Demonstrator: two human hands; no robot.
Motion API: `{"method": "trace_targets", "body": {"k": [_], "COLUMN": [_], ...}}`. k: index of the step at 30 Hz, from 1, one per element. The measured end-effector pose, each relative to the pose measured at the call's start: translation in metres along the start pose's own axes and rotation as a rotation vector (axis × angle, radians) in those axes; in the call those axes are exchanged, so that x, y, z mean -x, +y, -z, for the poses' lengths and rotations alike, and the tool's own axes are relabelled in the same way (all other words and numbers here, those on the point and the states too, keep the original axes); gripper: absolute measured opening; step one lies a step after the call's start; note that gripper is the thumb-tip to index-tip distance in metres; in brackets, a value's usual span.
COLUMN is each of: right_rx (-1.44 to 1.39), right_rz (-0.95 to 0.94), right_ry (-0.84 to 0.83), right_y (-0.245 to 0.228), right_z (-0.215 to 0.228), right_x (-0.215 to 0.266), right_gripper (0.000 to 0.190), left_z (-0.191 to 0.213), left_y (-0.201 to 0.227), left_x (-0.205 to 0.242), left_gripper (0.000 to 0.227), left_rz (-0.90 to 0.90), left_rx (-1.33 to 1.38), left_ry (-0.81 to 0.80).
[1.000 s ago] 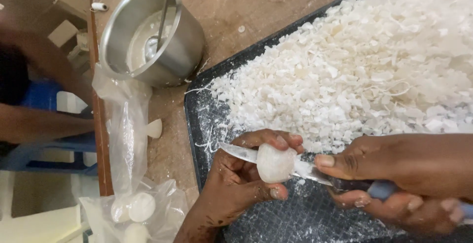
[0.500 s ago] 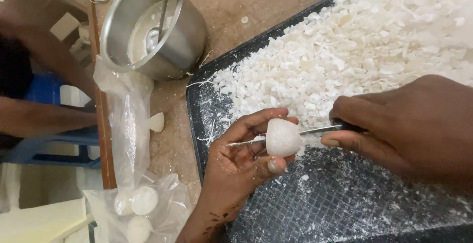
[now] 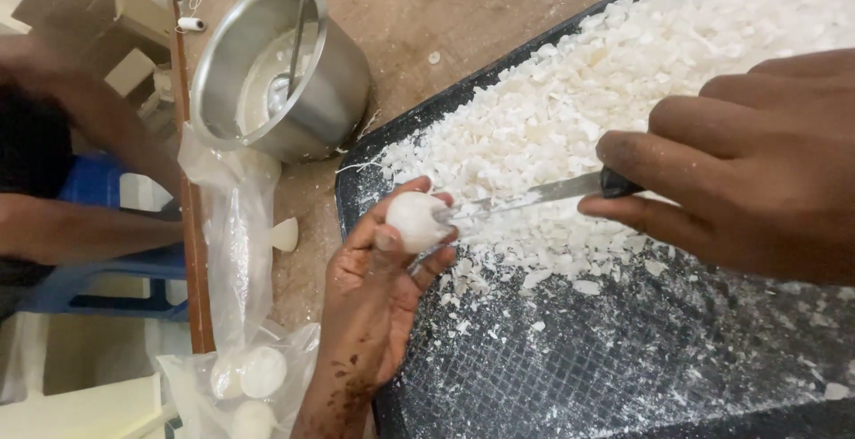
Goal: The person holds a small white wax piece in one hand and trims and shapes it with a short knife, letting shavings fall onto a tray covered with white wax shavings. They rotate the piece to trim different sides, then set the trimmed piece aside and pick up another piece to repeat the trimming.
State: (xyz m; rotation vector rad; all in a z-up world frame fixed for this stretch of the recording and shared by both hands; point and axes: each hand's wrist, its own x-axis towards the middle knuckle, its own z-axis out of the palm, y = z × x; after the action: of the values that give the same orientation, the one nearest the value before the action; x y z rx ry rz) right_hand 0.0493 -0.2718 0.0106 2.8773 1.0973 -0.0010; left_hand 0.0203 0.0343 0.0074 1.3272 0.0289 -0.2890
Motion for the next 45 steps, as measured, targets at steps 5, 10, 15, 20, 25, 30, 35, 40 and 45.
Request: {"method": "trace_targets", "body": {"k": [5,10,15,20,25,30,35,40,45], "right_rx": [0.026,-0.085,-0.1,-0.161,-0.121,-0.079,-0.018,-0.024,0.063], "right_rz": [-0.052,-0.07,-0.105,-0.092,-0.084,-0.093,-0.089,-0.021,0.018], "right_ry": [0.157,0.268,0.229,0.321,0.266,0.152,0.103,0.053,-0.04], "right_y": [0.005,0.006,0.009,0.007,0.008,0.005,-0.009,0.0,0.014], "right_z": [-0.003,-0.028,-0.038,-0.043,-0.036,-0.036,-0.014,-0.018,-0.034], "right_x": [-0.006,-0.003,-0.006,-0.008,-0.007,-0.004,-0.008,-0.008,-0.005], "right_gripper": [0.05,0.051,0.052,0.054,0.05,0.05,0.05,0.048,0.043], "left_z": [0.011,0.011,0.013,0.015,0.007,-0.003,-0.018,-0.018,-0.002], "left_y": [0.004,0.004,0.003,-0.001,-0.001,-0.001,-0.001,0.0,0.004], "left_x": [-0.002,-0.003,-0.005,-0.003,-0.003,0.004,0.01,0.013,0.006], "left_gripper": [0.072,0.073,0.071,0.063,0.06,0.058,0.054,0.052,0.058], "left_rz": [0.028,0.062,0.021,-0.143,-0.132,-0.073,-0.165,-0.217,-0.16], "left_rx": [0.142,0.13,0.045,-0.261,-0.272,-0.236,-0.38,-0.418,-0.451], "left_ry": [-0.001,0.033,0.037,0.057,0.081,0.058,-0.052,-0.042,0.032]}}
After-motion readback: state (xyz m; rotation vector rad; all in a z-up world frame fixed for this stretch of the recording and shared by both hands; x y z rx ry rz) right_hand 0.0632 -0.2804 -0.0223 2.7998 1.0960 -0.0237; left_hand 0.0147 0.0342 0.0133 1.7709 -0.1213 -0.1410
